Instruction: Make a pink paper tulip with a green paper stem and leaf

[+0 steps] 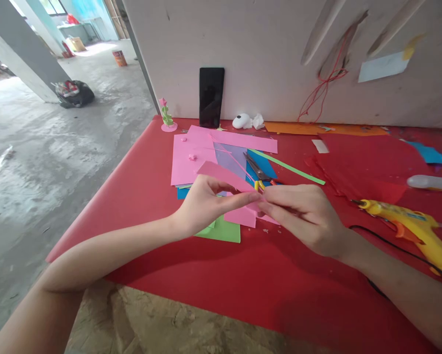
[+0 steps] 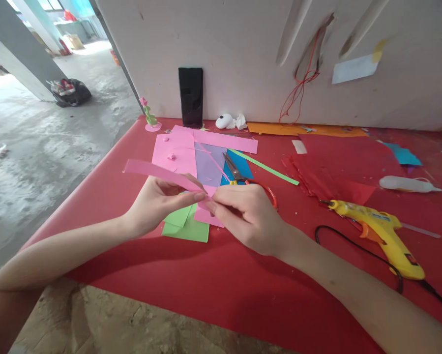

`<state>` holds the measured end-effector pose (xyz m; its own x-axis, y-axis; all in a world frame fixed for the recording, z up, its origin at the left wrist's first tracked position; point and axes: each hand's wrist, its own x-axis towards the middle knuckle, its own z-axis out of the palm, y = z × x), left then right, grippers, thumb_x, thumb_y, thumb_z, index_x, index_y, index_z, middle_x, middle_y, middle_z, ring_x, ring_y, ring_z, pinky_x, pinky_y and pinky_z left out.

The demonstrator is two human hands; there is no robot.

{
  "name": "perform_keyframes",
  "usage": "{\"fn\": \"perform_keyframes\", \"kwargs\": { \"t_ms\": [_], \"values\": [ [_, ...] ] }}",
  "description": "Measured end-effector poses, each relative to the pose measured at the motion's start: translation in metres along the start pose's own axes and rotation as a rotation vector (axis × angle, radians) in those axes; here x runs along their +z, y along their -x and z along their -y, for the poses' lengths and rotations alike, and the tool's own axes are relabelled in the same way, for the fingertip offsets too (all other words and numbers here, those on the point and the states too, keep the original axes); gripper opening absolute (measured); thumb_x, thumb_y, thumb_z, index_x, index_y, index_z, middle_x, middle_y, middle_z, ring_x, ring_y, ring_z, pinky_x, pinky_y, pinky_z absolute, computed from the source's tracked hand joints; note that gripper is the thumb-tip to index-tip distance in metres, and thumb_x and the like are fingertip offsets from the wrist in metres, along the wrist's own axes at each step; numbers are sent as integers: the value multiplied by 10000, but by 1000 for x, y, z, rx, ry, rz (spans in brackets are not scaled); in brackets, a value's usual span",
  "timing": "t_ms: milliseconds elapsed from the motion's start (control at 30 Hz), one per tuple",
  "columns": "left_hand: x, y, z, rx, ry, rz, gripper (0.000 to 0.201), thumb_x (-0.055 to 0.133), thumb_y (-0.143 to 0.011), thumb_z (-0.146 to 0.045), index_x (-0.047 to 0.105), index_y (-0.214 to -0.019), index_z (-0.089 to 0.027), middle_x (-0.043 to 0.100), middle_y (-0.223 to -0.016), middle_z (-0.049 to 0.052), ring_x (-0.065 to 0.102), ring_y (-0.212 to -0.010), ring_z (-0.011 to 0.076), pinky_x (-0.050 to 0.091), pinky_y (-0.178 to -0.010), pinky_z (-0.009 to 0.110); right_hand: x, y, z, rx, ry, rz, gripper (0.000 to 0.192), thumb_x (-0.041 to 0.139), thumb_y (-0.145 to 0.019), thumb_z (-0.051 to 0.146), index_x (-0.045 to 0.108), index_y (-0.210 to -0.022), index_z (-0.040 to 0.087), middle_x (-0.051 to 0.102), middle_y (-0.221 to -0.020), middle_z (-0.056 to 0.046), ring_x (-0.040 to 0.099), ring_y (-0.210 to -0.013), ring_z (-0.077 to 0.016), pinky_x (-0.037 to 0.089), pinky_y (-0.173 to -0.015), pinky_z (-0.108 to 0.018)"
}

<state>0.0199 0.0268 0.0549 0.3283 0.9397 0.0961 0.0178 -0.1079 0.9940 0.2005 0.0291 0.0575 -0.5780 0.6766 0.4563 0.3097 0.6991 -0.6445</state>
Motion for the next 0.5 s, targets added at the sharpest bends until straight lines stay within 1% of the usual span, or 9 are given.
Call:
{"fn": "perform_keyframes", "kwargs": {
  "t_ms": [33, 100, 200, 267, 333, 433, 500],
  "values": [
    [0, 0, -1, -10, -21, 5, 178, 697, -736, -298, 699, -688, -127, 718, -709, 52, 657, -707, 155, 534, -699, 280, 1, -1, 1, -18, 15, 2, 348, 446, -875, 146, 357, -539, 169, 300, -490, 51, 281, -458, -48, 257, -451, -214],
    [-1, 1, -1, -22, -45, 9, 219, 692, -738, -320, 673, -655, -118, 689, -664, 46, 629, -659, 144, 530, -679, 287, 1, -2, 3, 11, 23, 30, 352, 446, -861, 136, 340, -527, 167, 289, -490, 52, 275, -456, -45, 252, -448, -210],
    [-1, 1, 0, -13, -50, -1, 260, 701, -731, -360, 657, -639, -120, 660, -627, 32, 608, -628, 139, 528, -646, 289, 0, -4, 5, 122, -58, 78, 337, 446, -867, 195, 422, -532, 169, 333, -476, 45, 312, -450, -52, 262, -440, -216],
    [0, 0, 2, 30, -65, -24, 247, 692, -746, -354, 666, -652, -127, 660, -623, 22, 607, -621, 130, 521, -619, 270, -2, -3, 4, 213, -144, 80, 351, 442, -880, 252, 488, -543, 168, 350, -467, 37, 332, -449, -63, 265, -435, -226],
    [0, 0, 4, 114, -86, -50, 189, 677, -770, -306, 683, -686, -136, 678, -653, 18, 619, -635, 120, 525, -624, 251, -4, -1, 2, 323, -252, 71, 371, 460, -889, 332, 545, -566, 169, 377, -477, 24, 352, -462, -74, 271, -441, -239],
    [-1, 0, 8, 310, -114, -70, 60, 670, -784, -194, 718, -784, -158, 723, -792, 28, 665, -763, 124, 555, -721, 238, -3, 2, 0, 458, -427, 72, 407, 521, -854, 484, 593, -602, 173, 424, -517, 6, 374, -489, -90, 288, -452, -255],
    [-3, 0, 9, 460, -166, -67, 89, 665, -784, -123, 726, -832, -167, 729, -862, 39, 676, -817, 122, 565, -748, 230, -1, 3, 0, 505, -520, 65, 426, 554, -820, 532, 597, -595, 173, 422, -523, 4, 378, -494, -91, 301, -453, -254]
  ]
}}
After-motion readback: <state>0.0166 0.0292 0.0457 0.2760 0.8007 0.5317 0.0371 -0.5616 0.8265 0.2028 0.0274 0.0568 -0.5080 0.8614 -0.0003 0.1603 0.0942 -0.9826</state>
